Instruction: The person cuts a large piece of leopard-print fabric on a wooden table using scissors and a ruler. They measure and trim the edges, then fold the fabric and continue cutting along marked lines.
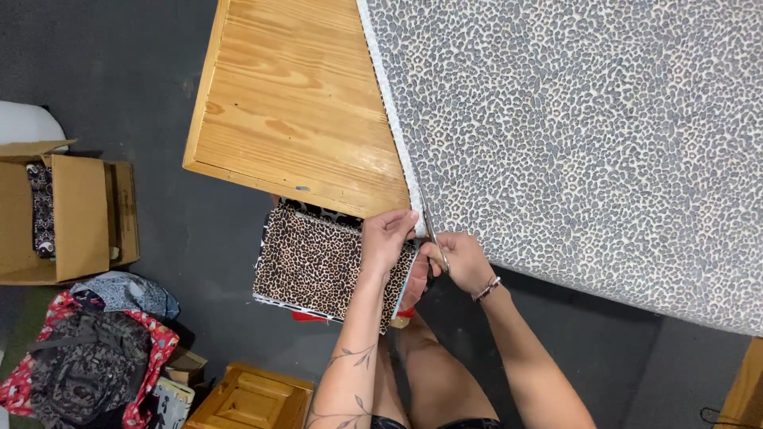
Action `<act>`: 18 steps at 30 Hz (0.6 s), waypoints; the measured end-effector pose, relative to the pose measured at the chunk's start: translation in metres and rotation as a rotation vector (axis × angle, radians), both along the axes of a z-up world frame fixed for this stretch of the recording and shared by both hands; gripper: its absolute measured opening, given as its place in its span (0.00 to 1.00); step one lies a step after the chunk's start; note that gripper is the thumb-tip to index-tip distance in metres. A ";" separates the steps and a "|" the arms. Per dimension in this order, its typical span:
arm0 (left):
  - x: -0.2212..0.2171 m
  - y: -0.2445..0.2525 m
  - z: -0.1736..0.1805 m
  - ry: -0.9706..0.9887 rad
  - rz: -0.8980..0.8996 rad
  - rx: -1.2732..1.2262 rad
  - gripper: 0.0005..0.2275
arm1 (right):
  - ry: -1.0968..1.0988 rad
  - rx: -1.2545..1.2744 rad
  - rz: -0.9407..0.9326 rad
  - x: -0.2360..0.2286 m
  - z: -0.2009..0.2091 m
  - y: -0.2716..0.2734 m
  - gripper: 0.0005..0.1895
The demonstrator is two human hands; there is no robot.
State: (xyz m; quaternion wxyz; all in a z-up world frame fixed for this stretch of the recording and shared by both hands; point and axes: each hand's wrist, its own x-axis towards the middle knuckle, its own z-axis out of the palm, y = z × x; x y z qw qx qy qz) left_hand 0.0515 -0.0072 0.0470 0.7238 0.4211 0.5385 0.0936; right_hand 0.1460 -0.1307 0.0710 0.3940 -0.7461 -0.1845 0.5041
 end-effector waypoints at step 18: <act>-0.018 -0.005 -0.024 0.025 -0.028 -0.020 0.11 | -0.026 0.014 0.007 -0.009 -0.011 -0.001 0.31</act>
